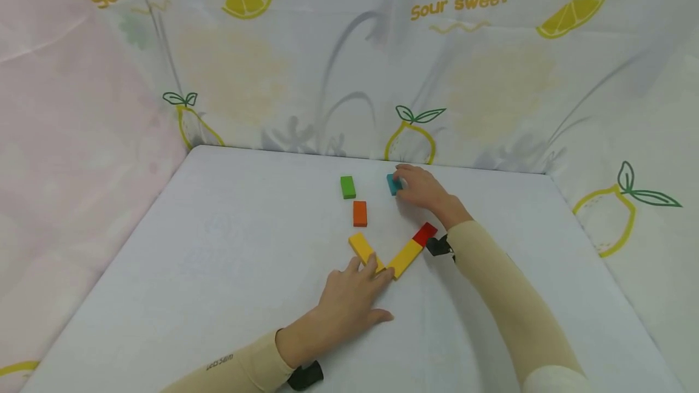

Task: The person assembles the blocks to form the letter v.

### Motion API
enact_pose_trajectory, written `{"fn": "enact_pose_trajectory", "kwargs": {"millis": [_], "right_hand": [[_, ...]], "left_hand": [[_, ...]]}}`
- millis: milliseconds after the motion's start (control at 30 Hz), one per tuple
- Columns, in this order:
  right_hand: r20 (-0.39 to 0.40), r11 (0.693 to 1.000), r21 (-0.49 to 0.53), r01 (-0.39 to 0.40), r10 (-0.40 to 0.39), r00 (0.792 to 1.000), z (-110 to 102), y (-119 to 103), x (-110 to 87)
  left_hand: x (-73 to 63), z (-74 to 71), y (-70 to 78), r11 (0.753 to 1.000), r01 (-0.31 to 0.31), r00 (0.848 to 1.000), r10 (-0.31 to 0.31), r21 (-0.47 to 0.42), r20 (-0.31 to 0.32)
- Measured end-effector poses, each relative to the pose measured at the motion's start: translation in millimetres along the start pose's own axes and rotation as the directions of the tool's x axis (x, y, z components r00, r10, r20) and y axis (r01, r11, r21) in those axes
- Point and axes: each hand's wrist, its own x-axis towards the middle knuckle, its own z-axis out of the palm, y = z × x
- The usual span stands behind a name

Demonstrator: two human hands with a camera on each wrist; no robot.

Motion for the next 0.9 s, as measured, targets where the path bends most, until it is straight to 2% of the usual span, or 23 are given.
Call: {"fn": "enact_pose_trajectory", "kwargs": {"millis": [633,900], "right_hand": [[0.053,0.997,0.078,0.001,-0.005,0.999,3.1,4.1,6.8],[0.071,0.998,0.068,-0.01,0.005,0.997,5.8,5.9,10.0]], "left_hand": [[0.3,-1.2,0.5,1.0,0.004,1.0,-0.004,-0.003,0.014],[0.5,0.6,0.4,1.0,-0.001,1.0,0.001,0.006,-0.004]]}}
